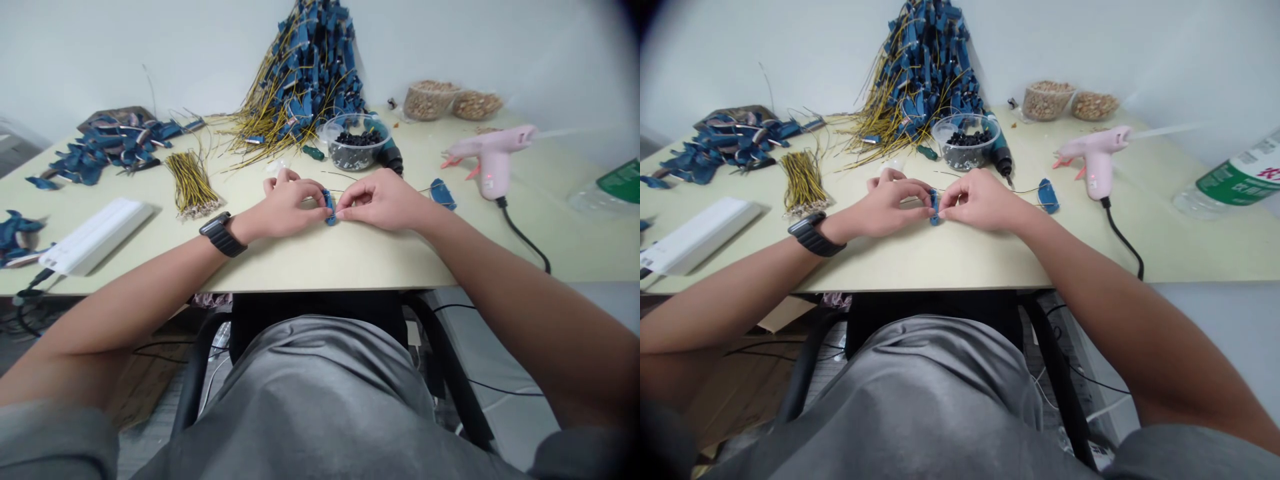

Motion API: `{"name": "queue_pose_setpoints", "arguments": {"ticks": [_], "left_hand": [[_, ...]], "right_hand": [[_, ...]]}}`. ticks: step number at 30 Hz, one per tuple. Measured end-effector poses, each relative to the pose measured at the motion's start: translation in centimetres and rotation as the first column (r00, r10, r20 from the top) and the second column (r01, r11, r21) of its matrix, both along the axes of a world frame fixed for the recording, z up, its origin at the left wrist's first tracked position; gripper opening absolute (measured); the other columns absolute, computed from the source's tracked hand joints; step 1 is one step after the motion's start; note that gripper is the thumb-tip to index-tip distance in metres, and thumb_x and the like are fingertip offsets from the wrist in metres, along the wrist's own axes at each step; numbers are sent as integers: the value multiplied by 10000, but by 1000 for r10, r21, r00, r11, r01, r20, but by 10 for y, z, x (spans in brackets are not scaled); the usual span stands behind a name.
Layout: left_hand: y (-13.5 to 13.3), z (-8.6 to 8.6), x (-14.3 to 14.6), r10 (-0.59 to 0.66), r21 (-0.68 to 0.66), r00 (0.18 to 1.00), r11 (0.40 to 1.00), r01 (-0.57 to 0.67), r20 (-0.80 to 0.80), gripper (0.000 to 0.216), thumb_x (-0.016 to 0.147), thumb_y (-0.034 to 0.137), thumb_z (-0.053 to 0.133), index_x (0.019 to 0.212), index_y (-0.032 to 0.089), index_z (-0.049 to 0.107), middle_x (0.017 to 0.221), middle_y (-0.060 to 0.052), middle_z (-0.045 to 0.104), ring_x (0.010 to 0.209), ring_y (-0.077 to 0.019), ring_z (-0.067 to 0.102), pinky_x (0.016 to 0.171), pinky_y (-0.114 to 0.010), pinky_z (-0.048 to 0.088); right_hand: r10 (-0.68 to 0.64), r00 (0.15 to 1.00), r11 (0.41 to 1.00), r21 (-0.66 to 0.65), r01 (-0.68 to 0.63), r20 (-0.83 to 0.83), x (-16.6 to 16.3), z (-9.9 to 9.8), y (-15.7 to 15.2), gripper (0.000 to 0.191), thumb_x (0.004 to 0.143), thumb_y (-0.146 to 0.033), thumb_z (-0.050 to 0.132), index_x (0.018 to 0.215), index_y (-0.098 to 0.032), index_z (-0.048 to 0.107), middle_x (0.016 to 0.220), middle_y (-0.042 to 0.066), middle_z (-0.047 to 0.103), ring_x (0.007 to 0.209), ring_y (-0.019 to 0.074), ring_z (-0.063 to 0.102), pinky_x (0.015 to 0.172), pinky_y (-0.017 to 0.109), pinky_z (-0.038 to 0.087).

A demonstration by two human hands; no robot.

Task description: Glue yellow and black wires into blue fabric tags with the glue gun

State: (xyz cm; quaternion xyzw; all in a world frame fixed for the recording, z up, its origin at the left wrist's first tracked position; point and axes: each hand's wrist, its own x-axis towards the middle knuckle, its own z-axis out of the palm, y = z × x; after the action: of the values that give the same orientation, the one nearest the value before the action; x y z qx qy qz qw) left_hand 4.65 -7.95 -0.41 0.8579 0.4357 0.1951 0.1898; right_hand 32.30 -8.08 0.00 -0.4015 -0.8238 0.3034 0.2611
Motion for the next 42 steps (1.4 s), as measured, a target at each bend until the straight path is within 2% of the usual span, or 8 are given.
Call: {"name": "queue_pose_setpoints", "arguments": {"ticks": [4,10,18,24,27,35,42], "left_hand": [[0,0,0,-4,-8,1000,1000,4,3,302,1057,582,836,1062,284,886,1485,-111,924,1542,-535,555,1325,-831,346],[-2,0,0,11,-13,1000,1000,-11,-23,285,1070,557,827,1106,282,892,1546,-126,908,1577,-549,539,1315,-830,367],[-2,-2,1,26,-22,1000,999,-27,-13,270,1045,543,863,1102,282,900,1593,-106,895,1581,-533,527,1336,-795,363],[0,-1,-1,15,-24,1000,1000,-15,-8,245,1032,523,867,1100,289,892,1563,-109,905,1566,-535,533,1316,-803,373],[-1,0,-1,13,-31,1000,999,-14,-9,243,1026,508,867,1115,284,893,1558,-105,900,1575,-531,537,1329,-794,367],[-1,0,0,21,-30,1000,999,-21,4,238,1037,509,889,1080,275,881,1542,-97,892,1573,-532,538,1338,-783,367],[-2,0,0,25,-23,1000,999,-25,-18,234,1052,495,863,1108,269,890,1577,-94,889,1584,-523,544,1342,-781,360]], "right_hand": [[-3,1000,1000,25,3,-5,-1,-4,0,261,905,-512,1017,885,-255,974,783,37,806,732,203,586,738,393,432],[33,999,991,126,-32,-4,-2,-11,-2,127,938,-373,949,874,-263,961,911,54,888,868,246,727,838,400,480],[46,997,965,254,-62,69,-3,-11,-7,121,1000,-345,905,903,-287,948,933,49,884,871,253,705,889,424,451],[-15,998,969,245,-3,68,1,-5,-13,114,999,-394,974,1017,-282,962,928,52,834,851,256,672,846,424,438],[7,998,962,270,-25,68,0,-4,-15,118,1005,-397,960,1012,-279,955,904,50,813,855,254,664,850,422,438],[45,997,952,299,-63,67,0,-9,-14,154,1049,-427,933,971,-295,940,979,67,876,888,273,709,909,447,484],[97,991,901,415,-128,94,1,-15,-10,161,1105,-314,837,998,-276,952,1019,57,919,863,246,740,874,410,514]]}}
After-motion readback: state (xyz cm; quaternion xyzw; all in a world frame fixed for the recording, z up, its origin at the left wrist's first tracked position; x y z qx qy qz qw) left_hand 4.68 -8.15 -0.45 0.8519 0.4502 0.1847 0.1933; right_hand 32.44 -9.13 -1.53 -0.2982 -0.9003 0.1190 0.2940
